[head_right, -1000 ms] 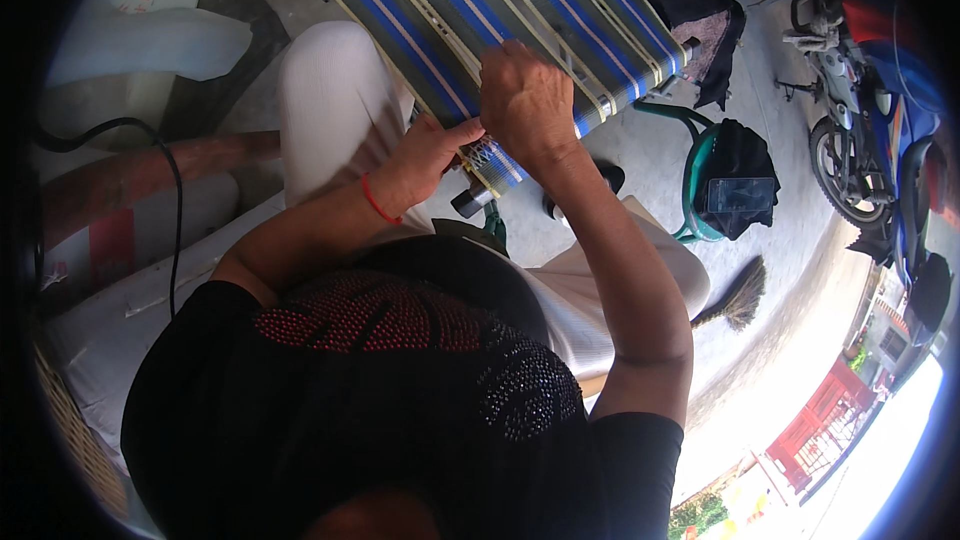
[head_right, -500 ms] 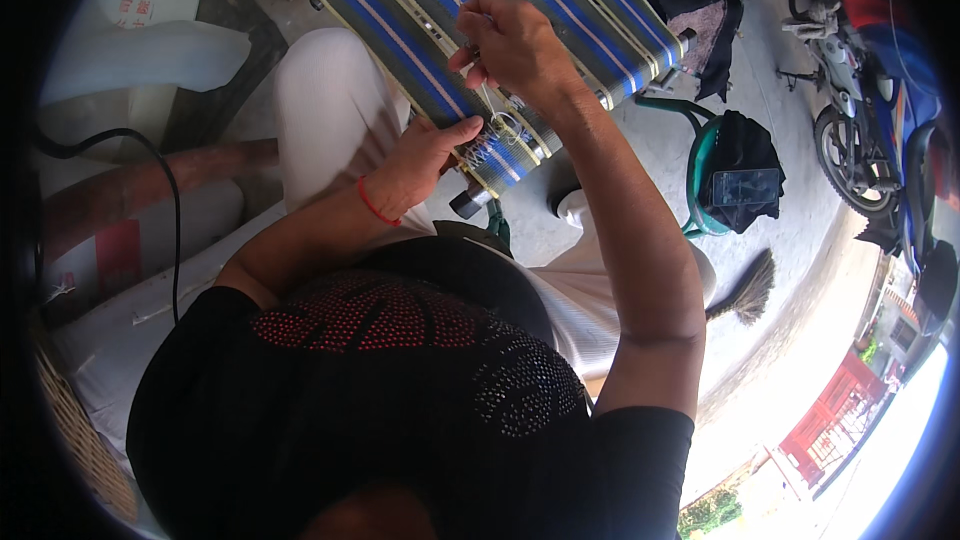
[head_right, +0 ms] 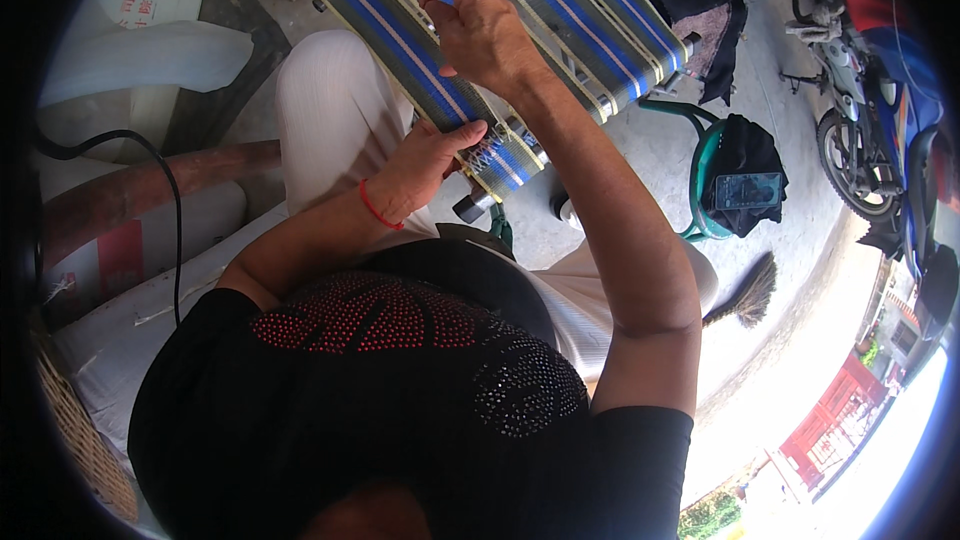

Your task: The person uses a thin line to sew or repair a blue and yellow striped mesh material, handling a small component by hand and then using scissors to cut the thread.

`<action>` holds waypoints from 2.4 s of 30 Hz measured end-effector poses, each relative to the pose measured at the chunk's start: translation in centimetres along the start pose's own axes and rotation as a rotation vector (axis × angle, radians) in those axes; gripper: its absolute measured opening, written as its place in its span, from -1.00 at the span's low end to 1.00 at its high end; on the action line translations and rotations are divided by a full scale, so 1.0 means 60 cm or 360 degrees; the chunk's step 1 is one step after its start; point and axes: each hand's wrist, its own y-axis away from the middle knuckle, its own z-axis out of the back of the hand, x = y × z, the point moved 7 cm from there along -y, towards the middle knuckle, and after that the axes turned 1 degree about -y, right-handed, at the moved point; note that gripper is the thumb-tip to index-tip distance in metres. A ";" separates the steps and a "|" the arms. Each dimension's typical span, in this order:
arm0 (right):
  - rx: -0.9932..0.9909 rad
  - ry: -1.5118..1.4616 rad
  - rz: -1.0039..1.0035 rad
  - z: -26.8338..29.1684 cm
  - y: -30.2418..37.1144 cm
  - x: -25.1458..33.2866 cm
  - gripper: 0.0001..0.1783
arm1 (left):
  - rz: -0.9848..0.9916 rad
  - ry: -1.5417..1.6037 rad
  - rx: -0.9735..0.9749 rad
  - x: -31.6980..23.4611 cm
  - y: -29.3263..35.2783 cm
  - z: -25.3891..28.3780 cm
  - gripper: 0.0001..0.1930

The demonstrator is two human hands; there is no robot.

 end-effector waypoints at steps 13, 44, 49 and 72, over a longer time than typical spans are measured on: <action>-0.0078 0.0013 0.0032 -0.030 -0.050 -0.038 -0.91 | -0.0021 0.0028 0.0098 0.012 -0.014 -0.001 -0.78; -0.0663 -0.0018 -0.0359 0.020 0.365 -0.083 -0.90 | -0.0031 0.0161 0.0097 -0.001 -0.002 -0.013 -0.60; -0.0853 -0.0471 -0.0399 0.032 0.342 -0.096 -0.89 | -0.0007 0.0217 0.0181 -0.006 0.003 -0.024 -0.67; -0.0651 0.0107 -0.0606 0.023 0.279 -0.099 -0.86 | 0.0089 0.0232 0.0038 0.005 -0.001 -0.012 -0.74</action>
